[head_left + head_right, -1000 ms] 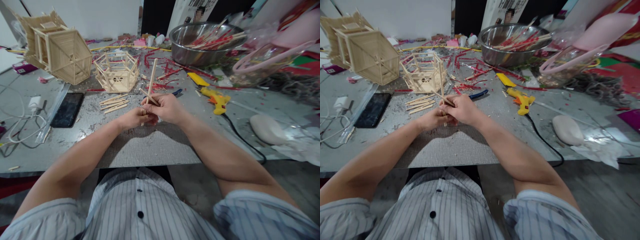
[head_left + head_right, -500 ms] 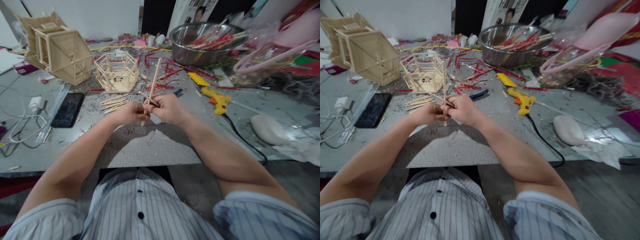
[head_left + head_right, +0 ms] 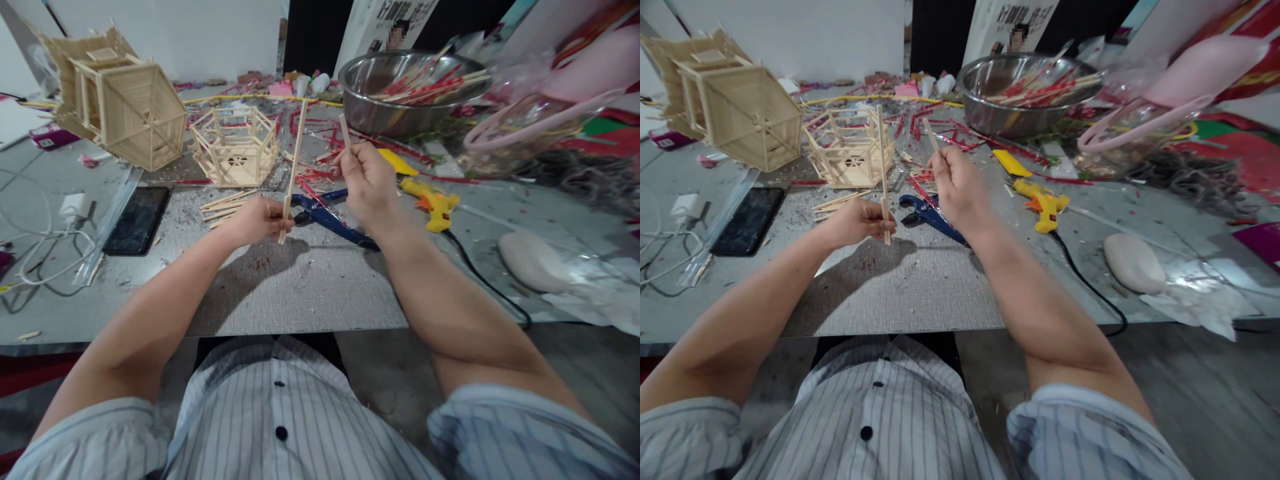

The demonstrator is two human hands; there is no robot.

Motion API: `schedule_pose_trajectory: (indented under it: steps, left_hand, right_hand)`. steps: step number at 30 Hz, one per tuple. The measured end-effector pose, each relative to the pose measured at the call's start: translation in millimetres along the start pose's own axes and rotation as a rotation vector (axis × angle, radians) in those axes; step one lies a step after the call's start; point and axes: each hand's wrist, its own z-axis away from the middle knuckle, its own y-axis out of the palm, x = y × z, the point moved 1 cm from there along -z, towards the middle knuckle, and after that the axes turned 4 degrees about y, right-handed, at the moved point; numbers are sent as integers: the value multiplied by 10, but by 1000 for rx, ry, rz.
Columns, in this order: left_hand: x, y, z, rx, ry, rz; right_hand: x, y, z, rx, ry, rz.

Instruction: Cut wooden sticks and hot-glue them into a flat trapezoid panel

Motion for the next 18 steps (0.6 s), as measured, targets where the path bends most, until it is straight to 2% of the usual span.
schedule_pose_trajectory:
  steps: [2, 3, 5, 9, 12, 18]
  left_hand:
    - [-17, -13, 0, -30, -17, 10]
    - [-27, -15, 3, -41, -33, 18]
    - [-50, -10, 12, -52, -80, 64]
    - [-88, 3, 37, -28, -203, 225]
    - [-108, 1, 53, -5, -266, 322]
    - [-132, -3, 66, -17, -321, 402]
  right_hand:
    - [-47, -47, -33, -143, -91, 225]
    - [-54, -52, -40, -162, -130, 331]
    - [-52, -28, -45, -71, -160, 488]
    - [-52, 68, -34, 126, -131, 755]
    - [-125, 150, -31, 205, -88, 809]
    - [-286, 260, -47, 305, -19, 724]
